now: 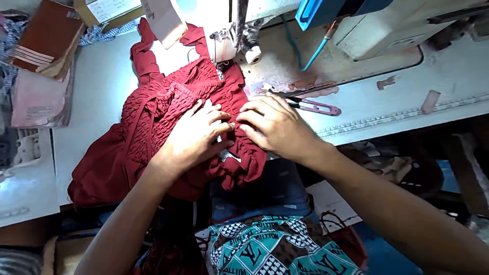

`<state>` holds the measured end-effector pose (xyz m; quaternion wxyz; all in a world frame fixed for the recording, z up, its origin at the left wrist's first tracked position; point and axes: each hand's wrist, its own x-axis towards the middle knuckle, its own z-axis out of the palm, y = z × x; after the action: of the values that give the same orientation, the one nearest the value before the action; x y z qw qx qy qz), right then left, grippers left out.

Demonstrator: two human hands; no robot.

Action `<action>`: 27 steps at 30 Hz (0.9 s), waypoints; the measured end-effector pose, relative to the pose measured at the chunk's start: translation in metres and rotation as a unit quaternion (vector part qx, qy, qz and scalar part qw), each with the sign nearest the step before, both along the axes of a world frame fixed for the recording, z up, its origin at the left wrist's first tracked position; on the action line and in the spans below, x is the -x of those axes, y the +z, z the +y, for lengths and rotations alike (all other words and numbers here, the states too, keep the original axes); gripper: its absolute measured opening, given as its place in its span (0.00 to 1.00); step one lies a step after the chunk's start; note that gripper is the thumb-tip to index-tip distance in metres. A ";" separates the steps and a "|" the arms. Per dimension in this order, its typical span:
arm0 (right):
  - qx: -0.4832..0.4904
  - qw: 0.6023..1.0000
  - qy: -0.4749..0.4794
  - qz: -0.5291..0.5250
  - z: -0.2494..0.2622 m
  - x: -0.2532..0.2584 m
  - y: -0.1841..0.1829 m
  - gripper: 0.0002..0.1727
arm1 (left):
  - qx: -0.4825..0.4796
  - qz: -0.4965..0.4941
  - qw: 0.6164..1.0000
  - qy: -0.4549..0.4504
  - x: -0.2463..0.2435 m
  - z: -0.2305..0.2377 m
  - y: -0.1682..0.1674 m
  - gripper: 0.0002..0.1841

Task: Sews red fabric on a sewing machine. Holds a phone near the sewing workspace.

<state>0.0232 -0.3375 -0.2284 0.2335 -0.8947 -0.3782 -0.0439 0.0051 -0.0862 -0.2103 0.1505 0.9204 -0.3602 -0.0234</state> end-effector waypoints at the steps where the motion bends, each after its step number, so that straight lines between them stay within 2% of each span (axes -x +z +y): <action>1: 0.012 1.000 -0.015 0.000 -0.003 0.000 -0.001 0.17 | 0.000 -0.002 1.000 -0.001 0.000 0.001 0.000 0.21; 3: 0.004 0.997 -0.072 -0.017 -0.008 0.002 0.002 0.17 | 0.001 0.001 1.000 -0.001 0.000 0.002 -0.002 0.22; 6: -0.059 0.986 -0.148 -0.036 -0.004 0.017 0.013 0.14 | 0.002 -0.004 1.000 -0.003 0.000 0.002 -0.003 0.23; 9: -0.017 0.984 -0.175 0.009 0.008 0.039 0.015 0.22 | -0.002 -0.010 1.000 0.005 0.002 0.001 -0.004 0.23; 13: -0.029 0.982 -0.173 0.075 0.019 0.057 0.005 0.11 | -0.023 0.005 1.000 0.010 0.005 -0.001 0.004 0.22; 15: -0.057 0.978 -0.182 0.091 0.022 0.065 0.006 0.09 | -0.029 0.010 0.999 0.010 0.005 -0.002 0.005 0.24; 21: -0.035 0.942 -0.244 0.228 0.018 0.063 0.019 0.18 | -0.073 0.015 0.997 0.003 0.004 -0.007 0.008 0.27; 24: 0.034 0.937 -0.264 0.224 0.024 0.057 0.026 0.31 | -0.087 0.013 0.996 -0.001 0.004 -0.009 0.009 0.29; 25: 0.038 0.942 -0.260 0.210 0.026 0.055 0.025 0.31 | -0.089 0.014 0.996 -0.001 0.004 -0.009 0.009 0.29; 27: -0.017 0.953 -0.252 0.167 0.028 0.054 0.017 0.22 | -0.095 0.016 0.995 0.000 0.004 -0.008 0.008 0.30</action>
<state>-0.0306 -0.3098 -0.2118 0.2902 -0.9512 -0.0956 0.0423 0.0011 -0.0944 -0.2020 0.0680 0.9300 -0.3541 -0.0720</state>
